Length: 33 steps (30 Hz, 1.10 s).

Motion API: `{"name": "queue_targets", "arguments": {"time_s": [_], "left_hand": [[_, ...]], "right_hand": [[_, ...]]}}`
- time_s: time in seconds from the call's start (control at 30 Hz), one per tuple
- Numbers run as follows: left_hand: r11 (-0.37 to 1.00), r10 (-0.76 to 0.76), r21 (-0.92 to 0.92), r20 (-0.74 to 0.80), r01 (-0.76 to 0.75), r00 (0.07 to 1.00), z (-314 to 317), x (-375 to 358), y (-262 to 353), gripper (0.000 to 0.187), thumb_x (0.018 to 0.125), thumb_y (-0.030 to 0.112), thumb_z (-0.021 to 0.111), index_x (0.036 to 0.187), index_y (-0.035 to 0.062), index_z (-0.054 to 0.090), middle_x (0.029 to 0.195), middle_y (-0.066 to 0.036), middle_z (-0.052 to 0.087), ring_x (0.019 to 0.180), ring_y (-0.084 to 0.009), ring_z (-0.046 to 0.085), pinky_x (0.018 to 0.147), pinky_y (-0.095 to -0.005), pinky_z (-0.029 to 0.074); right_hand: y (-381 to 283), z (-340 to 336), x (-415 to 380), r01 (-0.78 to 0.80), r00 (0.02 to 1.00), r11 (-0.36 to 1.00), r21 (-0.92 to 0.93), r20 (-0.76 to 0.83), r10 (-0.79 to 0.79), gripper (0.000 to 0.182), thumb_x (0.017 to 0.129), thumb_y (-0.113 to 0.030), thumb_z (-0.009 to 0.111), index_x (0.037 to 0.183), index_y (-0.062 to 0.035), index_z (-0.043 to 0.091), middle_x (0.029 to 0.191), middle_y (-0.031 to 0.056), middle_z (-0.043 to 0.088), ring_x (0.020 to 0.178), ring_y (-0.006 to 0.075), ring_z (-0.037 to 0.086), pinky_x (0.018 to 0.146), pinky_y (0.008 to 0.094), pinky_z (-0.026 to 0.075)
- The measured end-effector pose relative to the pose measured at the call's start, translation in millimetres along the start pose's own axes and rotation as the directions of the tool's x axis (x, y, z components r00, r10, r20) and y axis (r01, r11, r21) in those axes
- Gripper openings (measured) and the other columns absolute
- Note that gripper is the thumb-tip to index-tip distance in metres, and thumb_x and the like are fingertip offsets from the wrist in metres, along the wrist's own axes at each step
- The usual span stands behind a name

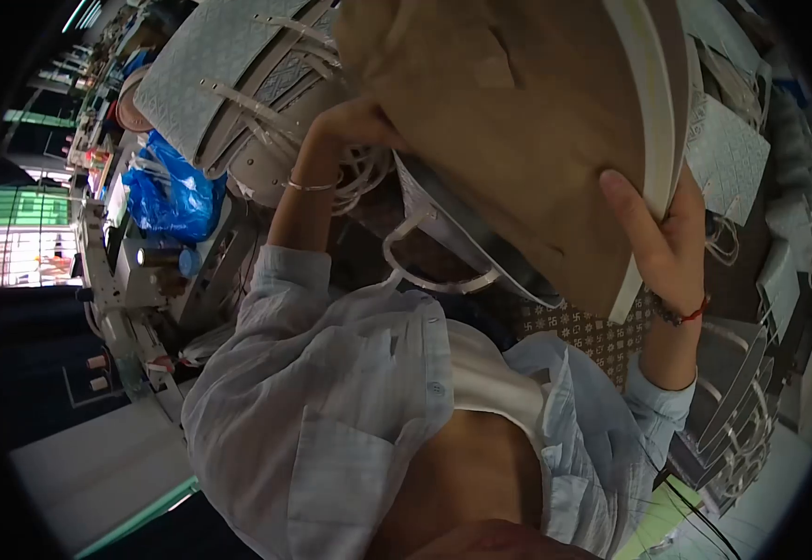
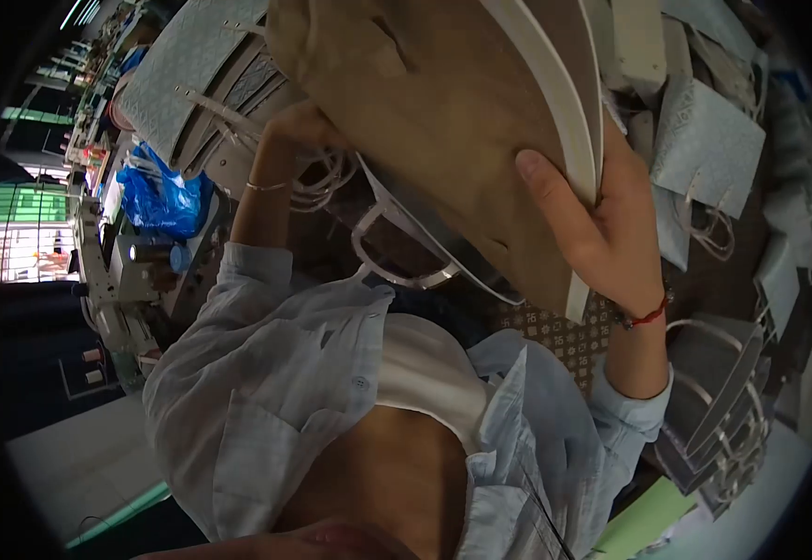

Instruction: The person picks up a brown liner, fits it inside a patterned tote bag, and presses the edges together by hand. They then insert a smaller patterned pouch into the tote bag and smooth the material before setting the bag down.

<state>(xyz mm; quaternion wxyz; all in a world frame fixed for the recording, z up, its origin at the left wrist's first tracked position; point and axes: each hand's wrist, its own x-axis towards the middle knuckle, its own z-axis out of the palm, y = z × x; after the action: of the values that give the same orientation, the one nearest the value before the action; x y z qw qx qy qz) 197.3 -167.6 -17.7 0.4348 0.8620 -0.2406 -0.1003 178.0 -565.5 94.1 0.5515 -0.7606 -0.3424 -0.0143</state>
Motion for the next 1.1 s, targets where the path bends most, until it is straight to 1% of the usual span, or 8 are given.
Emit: {"name": "queue_targets", "arguments": {"time_s": [0.1,0.2,0.3,0.53,0.63,0.87,1.03,1.1], "left_hand": [[0.938,-0.076,-0.332,0.074,0.096,0.994,13,-45,-5,0.043,0.084,0.019,0.084,0.12,0.0004,0.069,0.122,-0.009,0.07,0.115,-0.0218,0.063,0.098,-0.036,0.051],[0.692,0.27,-0.592,-0.317,-0.413,0.909,52,-46,-5,0.044,0.08,0.016,0.087,0.117,-0.0004,0.07,0.115,-0.009,0.071,0.112,-0.0217,0.063,0.095,-0.0335,0.053],[0.742,-0.281,-0.639,-0.573,-0.205,0.77,57,-34,41,0.042,0.082,0.018,0.086,0.115,-0.0026,0.07,0.106,-0.009,0.072,0.103,-0.0207,0.067,0.084,-0.0313,0.055],[0.902,-0.383,-0.334,-0.321,0.275,0.866,46,-27,70,0.031,0.085,0.021,0.079,0.095,-0.0074,0.071,0.084,-0.015,0.074,0.074,-0.0201,0.071,0.064,-0.0326,0.056],[0.894,-0.413,0.052,-0.292,0.446,0.863,84,11,37,0.016,0.084,0.01,0.07,0.093,-0.0045,0.07,0.077,-0.014,0.07,0.065,-0.0251,0.068,0.061,-0.0366,0.055],[0.999,0.039,0.019,-0.835,-0.043,0.549,145,36,16,0.029,0.077,0.001,0.065,0.105,-0.0055,0.065,0.103,-0.027,0.068,0.097,-0.0436,0.065,0.083,-0.0432,0.055],[0.981,0.044,0.171,-0.669,0.096,0.742,126,17,21,0.022,0.077,0.007,0.067,0.097,-0.0018,0.067,0.088,-0.022,0.069,0.085,-0.0462,0.066,0.074,-0.0472,0.056],[0.873,-0.419,0.161,-0.235,0.461,0.877,131,18,5,0.041,0.083,0.009,0.07,0.124,0.0049,0.065,0.12,-0.016,0.066,0.113,-0.0377,0.062,0.097,-0.0421,0.051]], "right_hand": [[-1,2,5,-0.03,0.993,0.999,-0.027,0.11,0.033,0.04,0.095,-0.011,0.066,0.13,0.0047,0.057,0.095,0.0075,0.068,0.082,0.0131,0.058,0.077,0.027,0.048],[-2,7,11,-0.026,0.985,0.997,-0.074,0.168,0.038,0.039,0.096,-0.012,0.065,0.131,0.0045,0.057,0.092,0.0075,0.067,0.081,0.0122,0.058,0.074,0.0271,0.047],[-2,16,16,-0.085,0.984,0.986,-0.144,0.144,0.106,0.037,0.097,-0.013,0.064,0.13,0.0047,0.057,0.089,0.0072,0.066,0.079,0.0117,0.057,0.071,0.0271,0.047],[-28,19,7,-0.127,0.983,0.973,-0.195,0.107,0.15,0.035,0.099,-0.013,0.062,0.129,0.0049,0.056,0.084,0.0119,0.067,0.07,0.0167,0.062,0.064,0.0303,0.047],[2,36,3,-0.032,0.961,0.945,-0.324,0.249,0.118,0.04,0.097,-0.009,0.057,0.134,0.0053,0.05,0.089,0.027,0.064,0.074,0.0379,0.066,0.069,0.038,0.051],[8,36,3,0.237,0.956,0.914,-0.329,0.249,-0.158,0.041,0.096,-0.007,0.055,0.135,0.005,0.051,0.087,0.0263,0.065,0.073,0.0413,0.066,0.068,0.0405,0.051],[15,39,-2,-0.195,0.879,0.915,-0.354,0.35,0.323,0.03,0.096,-0.009,0.054,0.121,0.0067,0.057,0.081,0.0272,0.063,0.07,0.0421,0.065,0.063,0.0412,0.05],[34,65,-21,-0.274,0.791,0.908,-0.317,0.464,0.4,0.034,0.095,-0.011,0.054,0.124,0.0062,0.053,0.081,0.0279,0.062,0.078,0.0446,0.065,0.069,0.0432,0.052]]}}
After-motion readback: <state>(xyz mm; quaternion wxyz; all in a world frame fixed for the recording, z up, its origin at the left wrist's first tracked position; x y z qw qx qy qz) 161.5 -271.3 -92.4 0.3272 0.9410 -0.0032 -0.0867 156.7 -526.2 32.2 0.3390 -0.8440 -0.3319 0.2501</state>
